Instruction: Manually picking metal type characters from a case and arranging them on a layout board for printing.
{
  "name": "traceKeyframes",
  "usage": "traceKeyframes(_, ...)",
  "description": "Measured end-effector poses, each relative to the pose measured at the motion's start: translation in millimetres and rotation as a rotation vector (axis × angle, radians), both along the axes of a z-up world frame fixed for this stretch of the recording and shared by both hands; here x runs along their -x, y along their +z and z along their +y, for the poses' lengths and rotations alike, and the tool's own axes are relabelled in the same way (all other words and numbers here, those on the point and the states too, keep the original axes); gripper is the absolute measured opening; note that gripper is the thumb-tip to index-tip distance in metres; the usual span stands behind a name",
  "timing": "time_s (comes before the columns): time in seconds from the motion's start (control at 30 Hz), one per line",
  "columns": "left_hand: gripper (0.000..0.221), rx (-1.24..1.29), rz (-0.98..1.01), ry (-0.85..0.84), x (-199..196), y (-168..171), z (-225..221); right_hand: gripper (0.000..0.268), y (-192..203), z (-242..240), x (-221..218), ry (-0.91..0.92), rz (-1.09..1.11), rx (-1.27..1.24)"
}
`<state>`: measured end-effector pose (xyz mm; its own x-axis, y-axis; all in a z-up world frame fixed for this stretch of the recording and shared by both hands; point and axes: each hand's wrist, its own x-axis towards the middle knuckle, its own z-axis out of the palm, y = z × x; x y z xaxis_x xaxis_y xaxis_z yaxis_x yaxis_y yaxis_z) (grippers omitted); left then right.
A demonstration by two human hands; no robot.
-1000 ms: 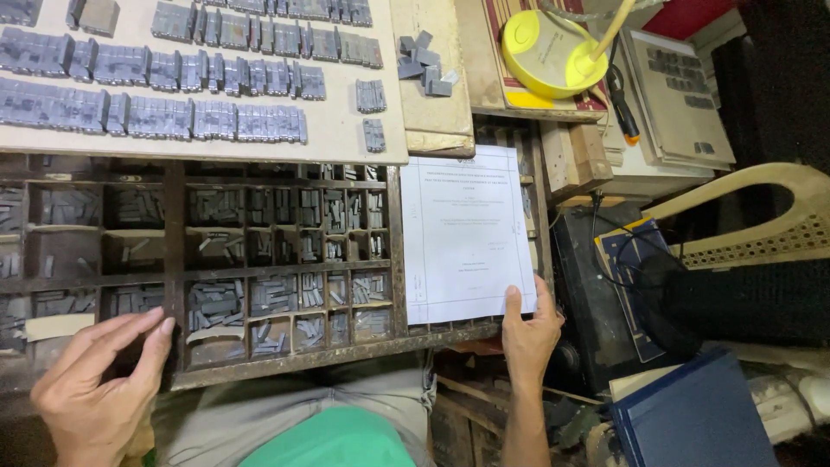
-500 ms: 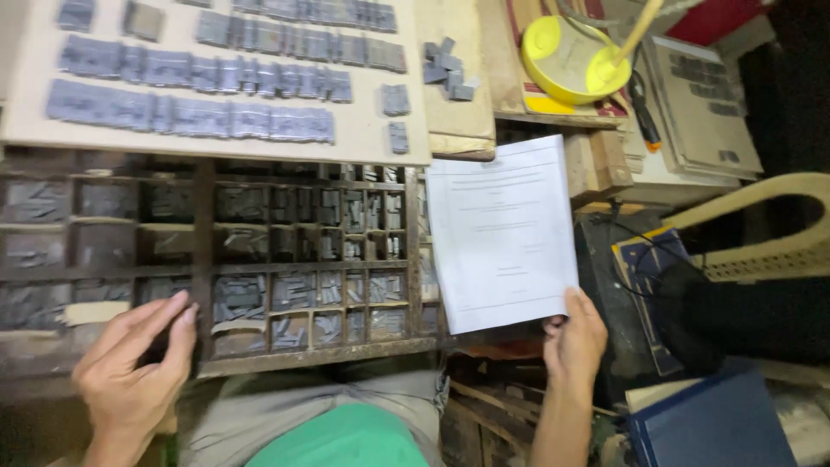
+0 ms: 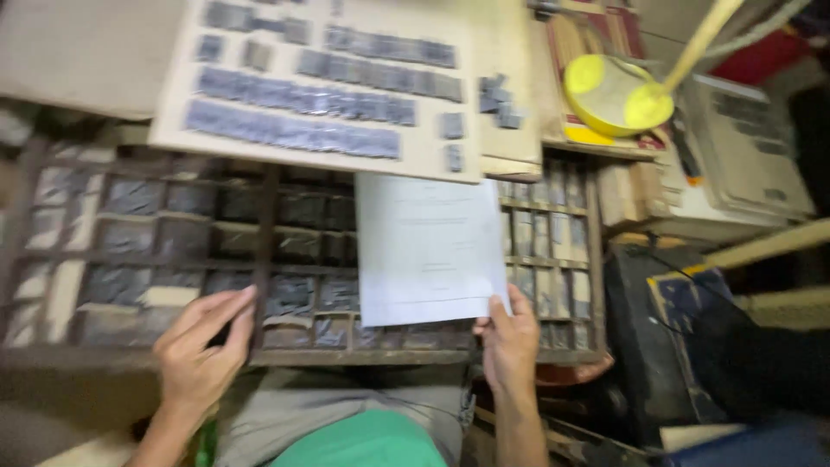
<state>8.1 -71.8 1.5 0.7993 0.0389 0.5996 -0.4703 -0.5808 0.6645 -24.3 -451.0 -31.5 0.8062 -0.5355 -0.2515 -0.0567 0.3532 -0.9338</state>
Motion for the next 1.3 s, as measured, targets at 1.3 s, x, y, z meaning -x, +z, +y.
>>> traceKeyframes(1.3, 0.032, -0.007, -0.035, -0.037, -3.9, -3.9, 2.6, 0.056, 15.9, 9.6, 4.5, 0.018, 0.048, 0.107)
